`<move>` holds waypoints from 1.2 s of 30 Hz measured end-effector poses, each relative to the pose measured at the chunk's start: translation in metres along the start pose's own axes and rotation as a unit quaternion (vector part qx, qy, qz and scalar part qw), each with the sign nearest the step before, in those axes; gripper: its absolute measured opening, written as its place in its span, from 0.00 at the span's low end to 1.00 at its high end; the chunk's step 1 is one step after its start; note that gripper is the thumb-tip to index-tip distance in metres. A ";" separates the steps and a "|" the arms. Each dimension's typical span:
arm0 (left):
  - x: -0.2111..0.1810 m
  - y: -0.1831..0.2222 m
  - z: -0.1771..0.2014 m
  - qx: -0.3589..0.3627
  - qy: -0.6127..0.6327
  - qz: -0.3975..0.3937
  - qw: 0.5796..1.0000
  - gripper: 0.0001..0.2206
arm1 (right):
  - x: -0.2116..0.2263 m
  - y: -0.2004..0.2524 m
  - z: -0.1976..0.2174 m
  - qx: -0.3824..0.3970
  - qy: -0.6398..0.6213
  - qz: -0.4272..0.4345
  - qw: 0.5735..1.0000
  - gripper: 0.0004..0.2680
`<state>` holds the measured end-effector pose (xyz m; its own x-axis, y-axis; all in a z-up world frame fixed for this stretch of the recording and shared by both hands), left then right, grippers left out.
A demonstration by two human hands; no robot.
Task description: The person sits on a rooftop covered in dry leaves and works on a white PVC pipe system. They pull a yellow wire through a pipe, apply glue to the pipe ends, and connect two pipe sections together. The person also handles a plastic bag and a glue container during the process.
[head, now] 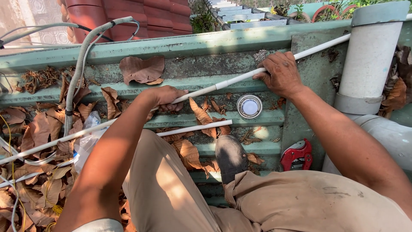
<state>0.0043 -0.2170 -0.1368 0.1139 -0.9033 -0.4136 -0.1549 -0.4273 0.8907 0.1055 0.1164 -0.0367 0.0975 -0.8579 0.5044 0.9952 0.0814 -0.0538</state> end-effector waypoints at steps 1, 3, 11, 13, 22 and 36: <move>0.013 -0.001 0.002 0.015 0.012 0.029 0.999 0.29 | -0.002 -0.001 0.000 0.002 -0.005 -0.001 1.000 0.15; 0.001 0.010 0.007 -0.063 -0.033 -0.031 0.997 0.29 | -0.001 -0.002 0.001 0.002 -0.002 -0.005 1.000 0.15; -0.016 0.042 0.014 -0.447 -0.321 -0.139 0.823 0.33 | 0.005 -0.014 0.007 0.006 0.009 -0.026 1.000 0.14; -0.018 0.061 -0.003 -0.628 -0.413 -0.174 0.637 0.23 | 0.008 -0.014 0.008 0.037 -0.033 -0.043 0.998 0.14; 0.039 0.114 -0.008 -0.651 -0.500 -0.175 0.543 0.18 | -0.060 0.019 -0.045 0.153 0.150 -0.088 0.973 0.17; 0.092 0.099 0.032 -0.609 -0.470 -0.128 0.626 0.21 | -0.073 0.029 -0.054 0.090 0.074 -0.068 0.991 0.13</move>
<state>-0.0318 -0.3432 -0.0927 -0.7348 -0.6782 0.0099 0.6782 -0.7346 0.0179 0.1273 0.1543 -0.1215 -0.0266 -0.9309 0.3642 0.9852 0.0374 0.1675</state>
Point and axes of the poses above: each hand's wrist, its own y-axis away from the middle knuckle, its own z-axis out of the back of the hand, x = y × z, the point moved 8 cm from there along -y, towards the middle knuckle, and after that the axes turned 10 degrees about -y, right-handed, at the moved point
